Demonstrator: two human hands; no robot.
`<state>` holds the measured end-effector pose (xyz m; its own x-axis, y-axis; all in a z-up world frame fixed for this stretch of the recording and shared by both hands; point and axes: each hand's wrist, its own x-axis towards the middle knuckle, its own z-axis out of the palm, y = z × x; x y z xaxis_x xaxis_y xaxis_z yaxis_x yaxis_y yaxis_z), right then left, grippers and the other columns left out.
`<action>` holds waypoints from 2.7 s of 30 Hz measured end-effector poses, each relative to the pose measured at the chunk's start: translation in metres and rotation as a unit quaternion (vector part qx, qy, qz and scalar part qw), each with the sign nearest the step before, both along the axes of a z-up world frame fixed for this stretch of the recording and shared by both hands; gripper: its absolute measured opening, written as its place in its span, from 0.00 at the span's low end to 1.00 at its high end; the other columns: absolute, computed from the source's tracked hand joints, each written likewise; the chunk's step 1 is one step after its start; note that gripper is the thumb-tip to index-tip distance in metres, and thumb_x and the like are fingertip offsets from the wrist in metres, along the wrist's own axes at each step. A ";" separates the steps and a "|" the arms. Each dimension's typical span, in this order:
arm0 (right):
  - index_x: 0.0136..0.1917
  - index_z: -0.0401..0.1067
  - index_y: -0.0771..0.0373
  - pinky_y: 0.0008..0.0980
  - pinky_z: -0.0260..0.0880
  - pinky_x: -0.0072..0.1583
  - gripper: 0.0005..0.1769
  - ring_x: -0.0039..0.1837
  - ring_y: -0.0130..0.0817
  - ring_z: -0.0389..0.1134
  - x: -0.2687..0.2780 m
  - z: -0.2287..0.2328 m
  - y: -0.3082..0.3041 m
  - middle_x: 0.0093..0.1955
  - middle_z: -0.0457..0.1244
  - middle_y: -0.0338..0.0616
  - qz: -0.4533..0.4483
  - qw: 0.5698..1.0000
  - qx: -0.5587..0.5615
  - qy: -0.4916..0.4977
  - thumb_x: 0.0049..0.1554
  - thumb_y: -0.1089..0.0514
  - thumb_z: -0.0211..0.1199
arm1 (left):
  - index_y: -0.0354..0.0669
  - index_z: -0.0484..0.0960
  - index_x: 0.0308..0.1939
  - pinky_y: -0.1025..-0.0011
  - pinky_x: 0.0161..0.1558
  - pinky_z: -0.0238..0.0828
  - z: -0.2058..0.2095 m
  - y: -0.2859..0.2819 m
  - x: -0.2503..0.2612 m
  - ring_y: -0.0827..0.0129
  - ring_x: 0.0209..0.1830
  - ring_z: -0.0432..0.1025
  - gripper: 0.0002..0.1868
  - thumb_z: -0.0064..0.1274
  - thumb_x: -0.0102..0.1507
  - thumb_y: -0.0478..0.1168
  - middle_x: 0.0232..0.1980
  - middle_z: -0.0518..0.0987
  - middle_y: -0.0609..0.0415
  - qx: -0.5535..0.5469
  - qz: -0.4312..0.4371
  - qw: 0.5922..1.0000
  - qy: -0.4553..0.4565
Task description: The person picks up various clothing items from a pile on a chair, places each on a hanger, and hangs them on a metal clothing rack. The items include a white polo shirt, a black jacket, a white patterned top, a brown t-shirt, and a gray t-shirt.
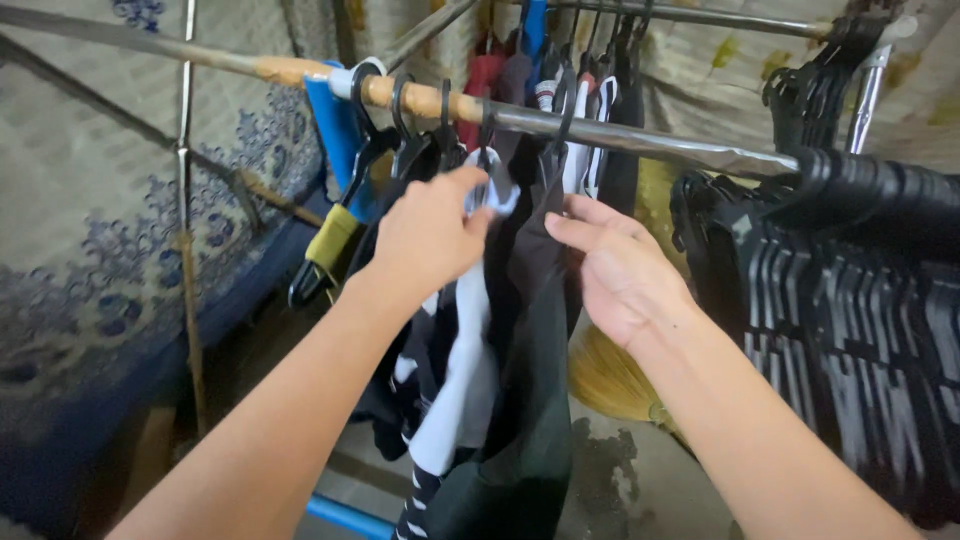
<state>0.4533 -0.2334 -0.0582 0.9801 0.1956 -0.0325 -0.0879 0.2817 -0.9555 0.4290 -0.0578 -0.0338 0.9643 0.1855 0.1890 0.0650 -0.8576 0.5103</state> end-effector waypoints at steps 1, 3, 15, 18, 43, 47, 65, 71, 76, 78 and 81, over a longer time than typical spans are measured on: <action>0.68 0.68 0.65 0.39 0.66 0.66 0.29 0.63 0.36 0.67 0.002 0.000 0.006 0.60 0.66 0.47 -0.006 1.000 0.000 0.000 0.52 0.65 0.64 | 0.67 0.75 0.62 0.48 0.55 0.72 0.002 0.002 0.000 0.46 0.54 0.75 0.21 0.47 0.63 0.50 0.49 0.83 0.50 0.000 -0.006 1.000 0.000; 0.68 0.68 0.66 0.37 0.66 0.66 0.30 0.64 0.37 0.67 0.004 -0.001 0.016 0.60 0.66 0.48 -0.020 1.000 0.005 0.004 0.51 0.66 0.64 | 0.64 0.72 0.67 0.46 0.58 0.69 0.004 0.005 -0.002 0.39 0.57 0.73 0.25 0.47 0.64 0.50 0.55 0.79 0.38 0.025 -0.047 0.998 0.041; 0.70 0.66 0.66 0.38 0.53 0.74 0.32 0.71 0.35 0.62 0.001 -0.010 0.047 0.66 0.64 0.45 -0.072 0.996 -0.032 0.034 0.51 0.66 0.62 | 0.51 0.83 0.43 0.51 0.45 0.75 -0.024 0.023 0.039 0.43 0.42 0.79 0.12 0.45 0.64 0.47 0.37 0.83 0.45 0.073 -0.128 0.989 -0.029; 0.71 0.64 0.68 0.37 0.53 0.74 0.33 0.71 0.32 0.60 0.007 -0.016 0.040 0.64 0.63 0.43 -0.085 0.995 -0.054 0.027 0.51 0.65 0.63 | 0.49 0.83 0.42 0.51 0.45 0.76 -0.019 0.023 0.038 0.41 0.41 0.79 0.13 0.46 0.64 0.47 0.36 0.82 0.42 0.073 -0.135 0.988 -0.026; 0.60 0.75 0.59 0.31 0.69 0.53 0.16 0.50 0.30 0.69 -0.033 -0.010 0.021 0.52 0.69 0.43 -0.158 0.976 -0.150 0.024 0.58 0.62 0.59 | 0.49 0.82 0.35 0.57 0.42 0.73 -0.046 0.056 0.003 0.52 0.38 0.74 0.03 0.53 0.61 0.39 0.30 0.76 0.51 -0.065 -0.191 0.946 -0.253; 0.61 0.75 0.61 0.31 0.68 0.52 0.16 0.50 0.31 0.69 -0.041 -0.006 0.012 0.53 0.69 0.45 -0.155 0.975 -0.156 0.027 0.60 0.61 0.57 | 0.49 0.84 0.38 0.61 0.45 0.72 -0.049 0.060 -0.005 0.55 0.42 0.75 0.07 0.50 0.64 0.39 0.36 0.79 0.53 -0.054 -0.189 0.949 -0.247; 0.61 0.73 0.65 0.26 0.69 0.50 0.18 0.51 0.33 0.69 -0.098 0.018 -0.051 0.52 0.70 0.50 -0.132 0.964 -0.221 -0.070 0.58 0.64 0.56 | 0.39 0.81 0.55 0.47 0.64 0.58 -0.050 -0.011 -0.072 0.42 0.66 0.66 0.19 0.50 0.66 0.47 0.60 0.77 0.36 -0.006 -0.133 0.958 -0.252; 0.62 0.73 0.62 0.27 0.70 0.52 0.18 0.52 0.33 0.70 -0.126 0.015 -0.095 0.53 0.70 0.50 -0.122 0.956 -0.247 -0.100 0.58 0.63 0.56 | 0.39 0.80 0.58 0.44 0.67 0.51 -0.050 -0.058 -0.103 0.40 0.68 0.63 0.22 0.49 0.67 0.49 0.63 0.75 0.36 -0.009 -0.124 0.967 -0.223; 0.69 0.66 0.59 0.36 0.71 0.60 0.28 0.59 0.37 0.70 -0.156 0.007 -0.132 0.57 0.68 0.54 -0.112 0.925 -0.303 -0.198 0.56 0.60 0.61 | 0.37 0.78 0.60 0.41 0.69 0.45 -0.048 -0.102 -0.130 0.40 0.71 0.60 0.24 0.47 0.68 0.51 0.64 0.73 0.34 -0.004 -0.137 0.972 -0.193; 0.77 0.53 0.56 0.37 0.61 0.67 0.38 0.71 0.38 0.62 -0.165 0.010 -0.145 0.72 0.60 0.46 -0.055 0.866 -0.420 -0.266 0.57 0.45 0.55 | 0.45 0.74 0.64 0.50 0.70 0.42 -0.060 -0.116 -0.129 0.52 0.74 0.55 0.29 0.49 0.64 0.56 0.69 0.68 0.42 0.039 -0.127 0.966 -0.221; 0.78 0.48 0.61 0.46 0.55 0.69 0.41 0.75 0.44 0.55 -0.186 0.011 -0.160 0.76 0.54 0.51 -0.056 0.824 -0.461 -0.324 0.57 0.45 0.57 | 0.45 0.70 0.68 0.47 0.71 0.38 -0.058 -0.137 -0.145 0.50 0.76 0.51 0.31 0.51 0.64 0.55 0.72 0.65 0.41 0.047 -0.142 0.963 -0.222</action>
<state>0.2674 -0.3930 -0.0470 0.8608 0.2877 0.4198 0.5016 -0.6192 -0.6041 0.2836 -0.1944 -0.0923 0.7939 -0.1119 0.5977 -0.3864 -0.8518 0.3537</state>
